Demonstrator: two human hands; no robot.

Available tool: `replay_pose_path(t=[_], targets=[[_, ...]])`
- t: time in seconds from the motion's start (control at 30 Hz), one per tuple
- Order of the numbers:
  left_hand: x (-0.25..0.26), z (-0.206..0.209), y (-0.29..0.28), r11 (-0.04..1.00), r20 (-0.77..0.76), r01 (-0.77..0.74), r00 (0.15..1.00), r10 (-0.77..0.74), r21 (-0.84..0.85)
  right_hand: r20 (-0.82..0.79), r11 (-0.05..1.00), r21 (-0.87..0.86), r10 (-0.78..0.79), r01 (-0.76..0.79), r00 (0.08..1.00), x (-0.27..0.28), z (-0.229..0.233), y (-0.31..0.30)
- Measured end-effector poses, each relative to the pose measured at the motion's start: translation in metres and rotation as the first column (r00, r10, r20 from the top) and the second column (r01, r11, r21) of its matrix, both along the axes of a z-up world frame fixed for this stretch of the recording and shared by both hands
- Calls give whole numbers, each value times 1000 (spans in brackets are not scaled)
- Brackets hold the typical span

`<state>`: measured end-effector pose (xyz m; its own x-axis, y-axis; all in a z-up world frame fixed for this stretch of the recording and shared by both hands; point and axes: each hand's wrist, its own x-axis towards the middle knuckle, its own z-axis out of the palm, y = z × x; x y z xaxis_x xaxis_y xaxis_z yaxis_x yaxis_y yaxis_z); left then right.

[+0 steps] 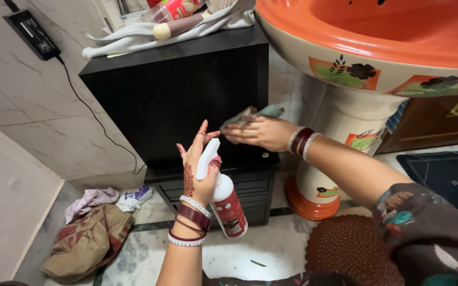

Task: The person cleans the exterior of a black bathroom cabinet using a spray bottle and a cloth. They repeatedly spray the surface and wipe it down, focusing on the front and side panels of the cabinet next to a pedestal sink.

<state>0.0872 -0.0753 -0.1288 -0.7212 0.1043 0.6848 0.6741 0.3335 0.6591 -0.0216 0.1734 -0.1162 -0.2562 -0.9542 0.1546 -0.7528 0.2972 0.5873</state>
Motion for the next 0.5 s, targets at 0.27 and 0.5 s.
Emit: replay_pose_path(t=[0.27,0.5], targets=[[9,-6,-18,999,28,-39,999,40,-11,156,994,99,34,-50,987,-8,-25,38],[17,-10,-32,999,29,-49,998,49,0,121,981,188,-78,54,990,7,-42,77]])
